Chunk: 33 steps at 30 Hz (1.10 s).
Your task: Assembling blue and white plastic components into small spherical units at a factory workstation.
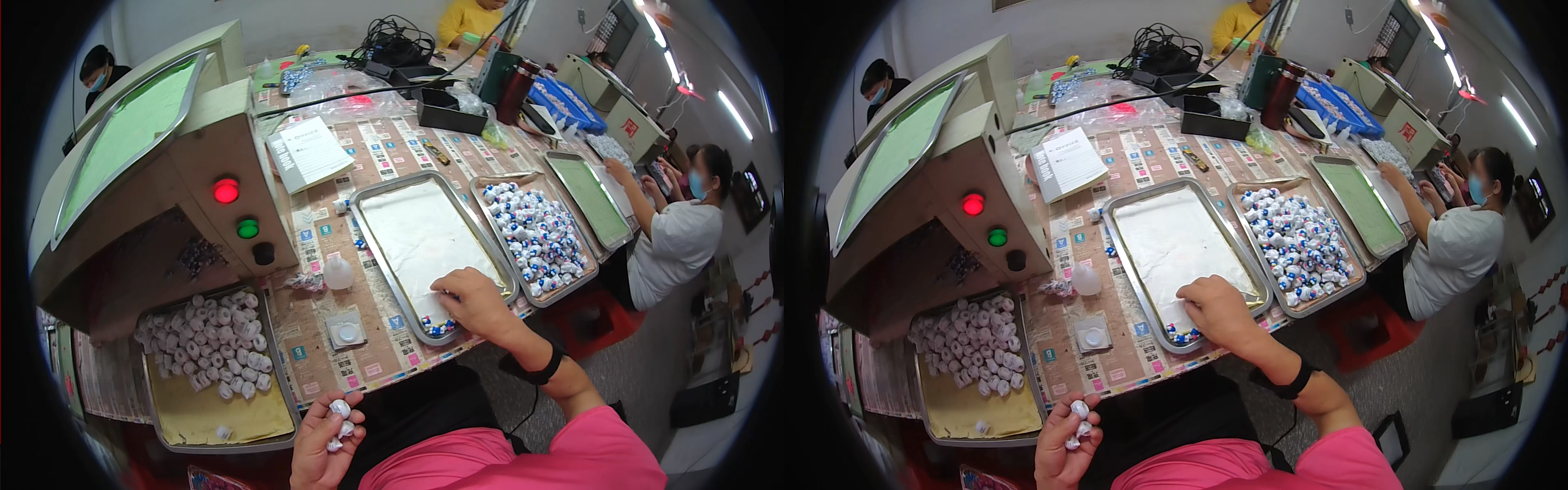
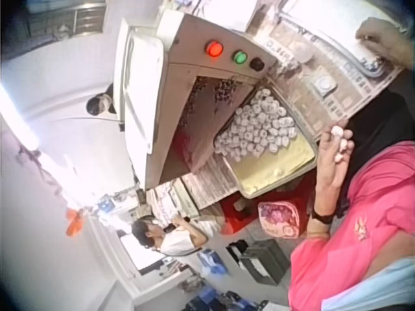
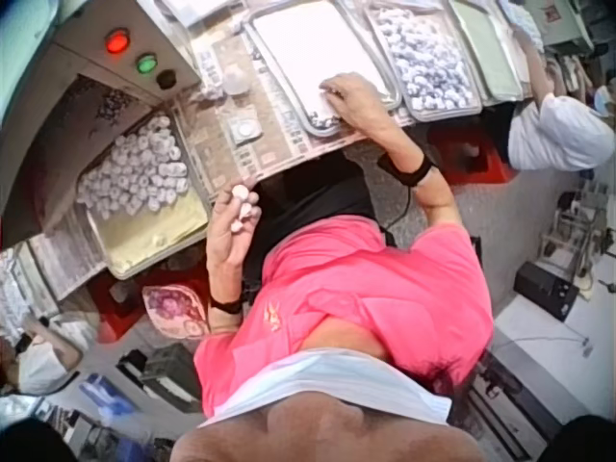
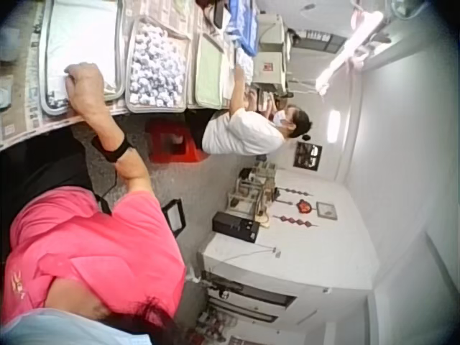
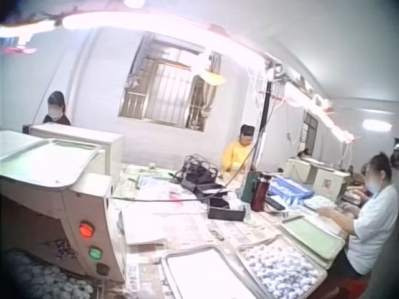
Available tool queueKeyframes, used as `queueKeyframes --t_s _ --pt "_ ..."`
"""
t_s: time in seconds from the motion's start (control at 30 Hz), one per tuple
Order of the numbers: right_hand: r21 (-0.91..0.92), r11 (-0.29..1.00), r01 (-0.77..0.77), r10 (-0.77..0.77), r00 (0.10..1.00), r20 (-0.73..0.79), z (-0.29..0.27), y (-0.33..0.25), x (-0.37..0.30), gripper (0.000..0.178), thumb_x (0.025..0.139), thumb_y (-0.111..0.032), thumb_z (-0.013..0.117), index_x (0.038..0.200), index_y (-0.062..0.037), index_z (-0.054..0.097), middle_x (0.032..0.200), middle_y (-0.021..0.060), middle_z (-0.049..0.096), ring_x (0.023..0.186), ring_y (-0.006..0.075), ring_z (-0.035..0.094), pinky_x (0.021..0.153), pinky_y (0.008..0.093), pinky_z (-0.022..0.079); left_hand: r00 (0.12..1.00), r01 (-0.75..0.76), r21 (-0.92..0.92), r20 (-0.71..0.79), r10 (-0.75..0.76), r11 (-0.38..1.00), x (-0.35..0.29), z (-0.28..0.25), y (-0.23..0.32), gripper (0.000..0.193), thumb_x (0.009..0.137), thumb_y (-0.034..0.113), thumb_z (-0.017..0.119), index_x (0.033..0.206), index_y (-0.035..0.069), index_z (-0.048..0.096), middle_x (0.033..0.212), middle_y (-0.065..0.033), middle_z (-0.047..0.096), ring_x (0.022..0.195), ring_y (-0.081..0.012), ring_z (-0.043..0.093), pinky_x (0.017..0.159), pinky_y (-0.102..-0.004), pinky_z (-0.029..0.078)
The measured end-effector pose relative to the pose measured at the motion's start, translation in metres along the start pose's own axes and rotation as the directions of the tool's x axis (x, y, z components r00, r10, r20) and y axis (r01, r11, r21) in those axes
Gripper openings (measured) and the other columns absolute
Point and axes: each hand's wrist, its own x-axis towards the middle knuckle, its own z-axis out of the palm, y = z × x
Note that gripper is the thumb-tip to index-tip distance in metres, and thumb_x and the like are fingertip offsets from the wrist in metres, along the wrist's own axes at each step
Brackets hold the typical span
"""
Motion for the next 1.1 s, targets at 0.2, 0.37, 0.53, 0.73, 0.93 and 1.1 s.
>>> queueKeyframes --t_s 0.2,0.37,0.53,0.73,0.93,1.1 --pt "0.709 0.662 -0.244 0.247 0.964 0.101 -0.004 -0.017 -0.003 0.016 0.089 -0.007 0.061 0.104 -0.0036 0.061 0.097 0.0068 0.067 0.085 0.0124 0.064 0.07 0.0257 0.051 0.995 -0.034 -0.037 -0.099 0.03 0.999 0.001 -0.001 0.001 0.035 0.091 0.002 0.052 0.126 0.001 0.049 0.11 -0.0146 0.06 0.09 -0.0204 0.061 0.07 -0.0295 0.052" --pt "0.857 0.268 -0.44 0.197 0.896 0.399 -0.019 -0.054 -0.002 0.017 0.094 -0.01 0.056 0.108 0.0001 0.057 0.102 0.0062 0.063 0.085 0.012 0.064 0.068 0.0234 0.054 0.999 -0.022 -0.127 -0.037 0.018 0.992 0.004 -0.001 0.001 0.034 0.093 0.003 0.052 0.127 0.002 0.049 0.114 -0.0153 0.059 0.089 -0.0198 0.06 0.069 -0.0292 0.051" --pt "0.78 0.238 -0.579 0.12 0.814 0.568 -0.016 -0.075 -0.004 0.029 0.093 -0.011 0.058 0.119 0.0017 0.058 0.104 0.0064 0.064 0.093 0.0142 0.064 0.071 0.0252 0.055 1.0 -0.021 -0.15 -0.006 0.02 0.988 0.007 0.005 0.004 0.035 0.092 0.004 0.054 0.127 0.002 0.05 0.114 -0.0132 0.058 0.088 -0.0179 0.059 0.071 -0.0276 0.049" --pt "0.785 0.271 -0.557 0.028 0.82 0.571 -0.002 -0.094 0.002 0.029 0.09 -0.006 0.062 0.118 0.0019 0.059 0.104 0.0068 0.065 0.092 0.0136 0.064 0.076 0.026 0.053 0.998 -0.044 -0.187 0.029 0.05 0.981 0.003 -0.005 0.004 0.036 0.094 0.01 0.055 0.128 0.002 0.05 0.109 -0.0109 0.058 0.086 -0.0159 0.056 0.07 -0.0263 0.047" --pt "0.739 0.608 -0.289 -0.017 0.927 0.376 0.01 -0.097 0.011 0.021 0.087 -0.004 0.064 0.107 0.0001 0.065 0.098 0.0074 0.065 0.086 0.0129 0.065 0.074 0.0246 0.052 0.997 -0.042 -0.202 0.051 0.053 0.979 0.001 -0.006 0.005 0.034 0.094 0.011 0.055 0.127 0.003 0.05 0.113 -0.0116 0.058 0.089 -0.0166 0.058 0.072 -0.0269 0.05" --pt "0.599 0.789 -0.134 -0.005 0.975 0.224 0.017 -0.111 0.019 0.017 0.083 -0.003 0.066 0.101 -0.0015 0.067 0.09 0.0107 0.063 0.081 0.0155 0.064 0.071 0.0263 0.052 0.996 -0.07 -0.204 0.039 0.08 0.976 -0.001 -0.011 0.001 0.029 0.093 0.011 0.056 0.122 0.004 0.054 0.114 -0.0117 0.058 0.093 -0.0178 0.06 0.078 -0.0281 0.053"
